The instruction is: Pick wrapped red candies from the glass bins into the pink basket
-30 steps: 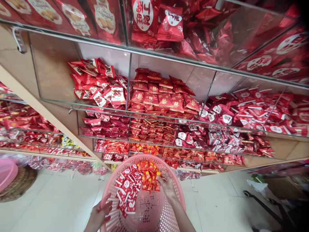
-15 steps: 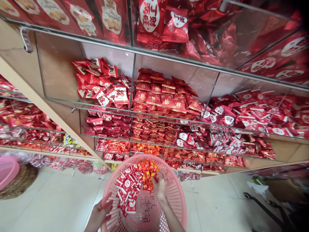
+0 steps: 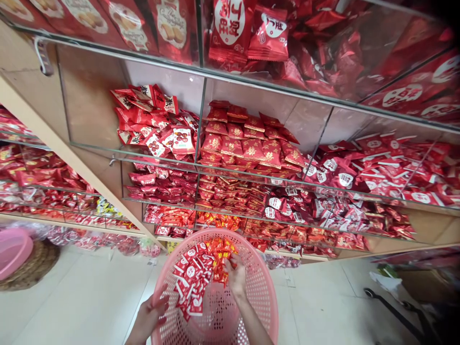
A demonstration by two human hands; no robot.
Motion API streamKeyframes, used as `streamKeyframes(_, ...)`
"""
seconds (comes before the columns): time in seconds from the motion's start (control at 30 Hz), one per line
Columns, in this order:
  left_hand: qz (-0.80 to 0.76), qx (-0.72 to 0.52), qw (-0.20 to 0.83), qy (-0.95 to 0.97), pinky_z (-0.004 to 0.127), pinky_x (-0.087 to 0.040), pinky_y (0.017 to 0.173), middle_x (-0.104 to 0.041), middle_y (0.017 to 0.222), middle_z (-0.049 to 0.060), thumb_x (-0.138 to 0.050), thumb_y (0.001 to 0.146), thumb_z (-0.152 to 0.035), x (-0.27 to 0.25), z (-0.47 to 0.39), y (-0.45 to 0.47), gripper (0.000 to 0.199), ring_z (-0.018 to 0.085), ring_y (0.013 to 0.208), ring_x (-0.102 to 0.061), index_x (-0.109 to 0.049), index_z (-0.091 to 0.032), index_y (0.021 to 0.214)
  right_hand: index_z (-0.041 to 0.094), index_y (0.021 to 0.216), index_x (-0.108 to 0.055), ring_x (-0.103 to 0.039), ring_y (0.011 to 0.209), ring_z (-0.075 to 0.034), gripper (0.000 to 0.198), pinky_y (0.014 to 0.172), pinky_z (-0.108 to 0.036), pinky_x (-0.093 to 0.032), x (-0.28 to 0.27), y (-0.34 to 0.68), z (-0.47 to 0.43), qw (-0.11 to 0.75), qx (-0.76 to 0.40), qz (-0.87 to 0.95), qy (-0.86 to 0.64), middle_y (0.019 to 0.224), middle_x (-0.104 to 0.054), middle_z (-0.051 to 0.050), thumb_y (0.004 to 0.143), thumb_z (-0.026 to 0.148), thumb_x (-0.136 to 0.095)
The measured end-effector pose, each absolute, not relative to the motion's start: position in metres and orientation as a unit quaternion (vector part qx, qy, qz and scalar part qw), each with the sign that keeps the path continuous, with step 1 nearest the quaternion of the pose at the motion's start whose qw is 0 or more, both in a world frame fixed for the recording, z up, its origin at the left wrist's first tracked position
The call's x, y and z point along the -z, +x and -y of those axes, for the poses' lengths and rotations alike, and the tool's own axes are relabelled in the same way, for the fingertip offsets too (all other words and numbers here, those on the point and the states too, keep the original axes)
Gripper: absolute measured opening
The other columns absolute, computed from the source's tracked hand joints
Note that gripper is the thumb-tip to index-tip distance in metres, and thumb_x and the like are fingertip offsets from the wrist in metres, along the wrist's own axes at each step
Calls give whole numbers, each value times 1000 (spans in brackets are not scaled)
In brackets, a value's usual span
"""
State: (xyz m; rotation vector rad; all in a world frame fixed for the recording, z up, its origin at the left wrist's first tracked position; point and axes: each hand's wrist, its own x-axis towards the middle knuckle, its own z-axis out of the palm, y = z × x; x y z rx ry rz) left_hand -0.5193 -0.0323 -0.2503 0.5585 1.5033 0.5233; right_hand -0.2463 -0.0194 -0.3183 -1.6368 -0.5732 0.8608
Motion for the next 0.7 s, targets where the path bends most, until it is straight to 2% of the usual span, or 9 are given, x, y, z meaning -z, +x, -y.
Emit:
streamKeyframes(0.1, -663, -234, 666, 249, 26, -50, 63, -67, 100, 10, -72, 64, -23, 249, 33, -520, 61, 17, 76, -58, -54, -14, 121, 16, 91, -57, -65, 68, -21, 41, 57, -33, -56, 312, -247, 18, 579, -388, 199, -689, 89, -63, -8, 66, 47, -64)
streamKeyframes(0.23, -664, -239, 664, 247, 26, -50, 63, -66, 104, 11, -73, 62, -23, 247, 34, -519, 64, 17, 78, -58, -53, -14, 123, 16, 84, -56, -58, 45, -15, 38, 43, -30, -51, 307, -246, 17, 580, -381, 188, -695, 78, -61, -4, 64, 48, -64)
streamKeyframes(0.5, -679, -242, 653, 234, 27, -50, 61, -66, 105, 12, -74, 59, -20, 247, 35, -516, 62, 18, 78, -59, -56, -12, 118, 15, 90, -58, -59, 44, -17, 44, 42, -30, -49, 304, -236, 26, 540, -365, 221, -725, 77, -66, -6, 68, 53, -64)
streamKeyframes(0.7, -666, -240, 666, 234, 25, -48, 62, -67, 98, 9, -72, 63, -24, 240, 35, -514, 68, 17, 77, -59, -51, -14, 127, 16, 85, -64, -63, 66, -20, 37, 61, -29, -48, 279, -212, 10, 467, -221, 367, -773, 77, -69, -8, 81, 51, -52)
